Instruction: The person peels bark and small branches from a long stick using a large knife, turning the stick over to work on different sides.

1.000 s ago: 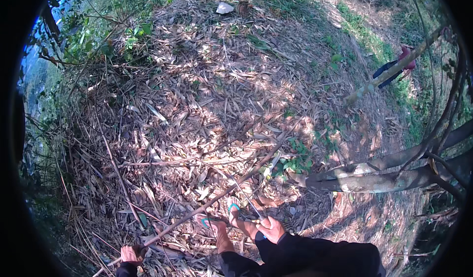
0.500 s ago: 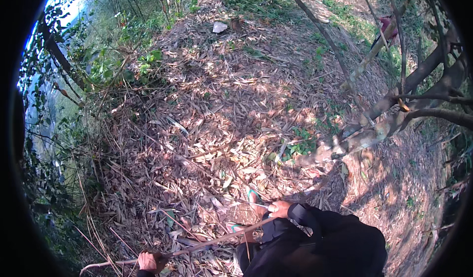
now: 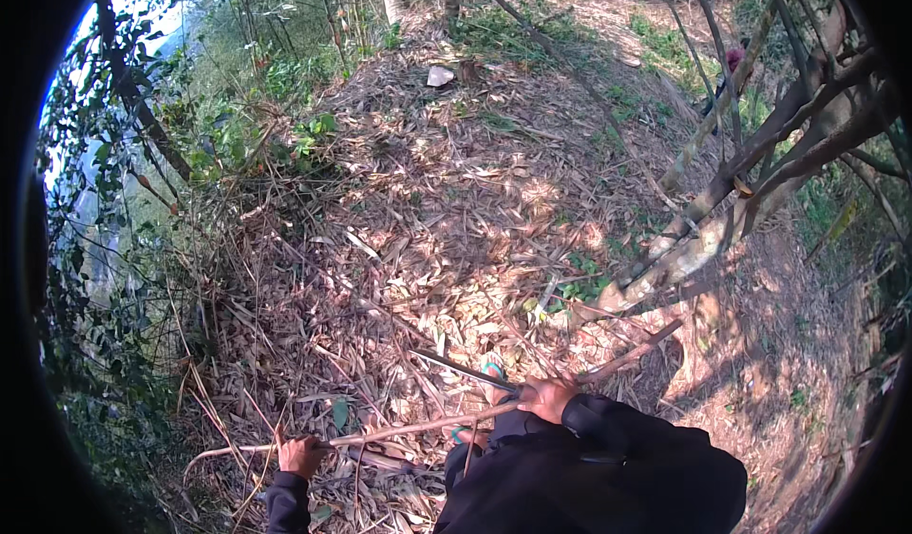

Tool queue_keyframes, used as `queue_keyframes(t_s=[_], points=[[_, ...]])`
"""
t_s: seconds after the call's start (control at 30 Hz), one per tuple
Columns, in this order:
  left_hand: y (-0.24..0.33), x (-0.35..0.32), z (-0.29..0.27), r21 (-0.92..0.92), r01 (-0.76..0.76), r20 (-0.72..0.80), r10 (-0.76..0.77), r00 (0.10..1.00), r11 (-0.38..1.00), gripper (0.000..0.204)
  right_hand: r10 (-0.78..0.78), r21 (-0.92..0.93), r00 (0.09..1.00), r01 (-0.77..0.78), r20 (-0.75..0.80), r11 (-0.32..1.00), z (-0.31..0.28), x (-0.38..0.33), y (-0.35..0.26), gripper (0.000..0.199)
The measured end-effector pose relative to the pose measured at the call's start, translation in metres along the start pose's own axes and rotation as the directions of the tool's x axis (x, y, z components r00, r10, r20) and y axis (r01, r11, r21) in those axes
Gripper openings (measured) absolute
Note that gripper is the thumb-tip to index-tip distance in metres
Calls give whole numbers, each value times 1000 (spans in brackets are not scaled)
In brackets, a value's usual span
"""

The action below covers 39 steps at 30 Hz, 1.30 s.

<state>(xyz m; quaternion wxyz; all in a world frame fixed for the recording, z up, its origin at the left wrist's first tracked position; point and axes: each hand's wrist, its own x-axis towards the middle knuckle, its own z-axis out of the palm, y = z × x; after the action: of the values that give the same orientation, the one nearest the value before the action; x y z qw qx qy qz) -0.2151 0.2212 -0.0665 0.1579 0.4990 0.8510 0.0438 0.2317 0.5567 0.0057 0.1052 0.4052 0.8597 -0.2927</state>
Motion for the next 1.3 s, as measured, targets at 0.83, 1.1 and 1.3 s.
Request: queue_keyframes(t_s=[0.83, 1.1, 1.3], points=[[50, -125, 146, -913, 408, 332, -570, 751, 5, 69, -170, -155, 985, 162, -41, 975, 16, 19, 58, 28], [150, -14, 128, -705, 28, 482, -449, 752, -709, 63, -200, -60, 980, 200, 2, 978, 24, -2, 109, 34], [194, 9, 172, -662, 238, 577, -281, 766, -711, 51, -62, -121, 997, 68, 52, 990, 29, -57, 162, 33]])
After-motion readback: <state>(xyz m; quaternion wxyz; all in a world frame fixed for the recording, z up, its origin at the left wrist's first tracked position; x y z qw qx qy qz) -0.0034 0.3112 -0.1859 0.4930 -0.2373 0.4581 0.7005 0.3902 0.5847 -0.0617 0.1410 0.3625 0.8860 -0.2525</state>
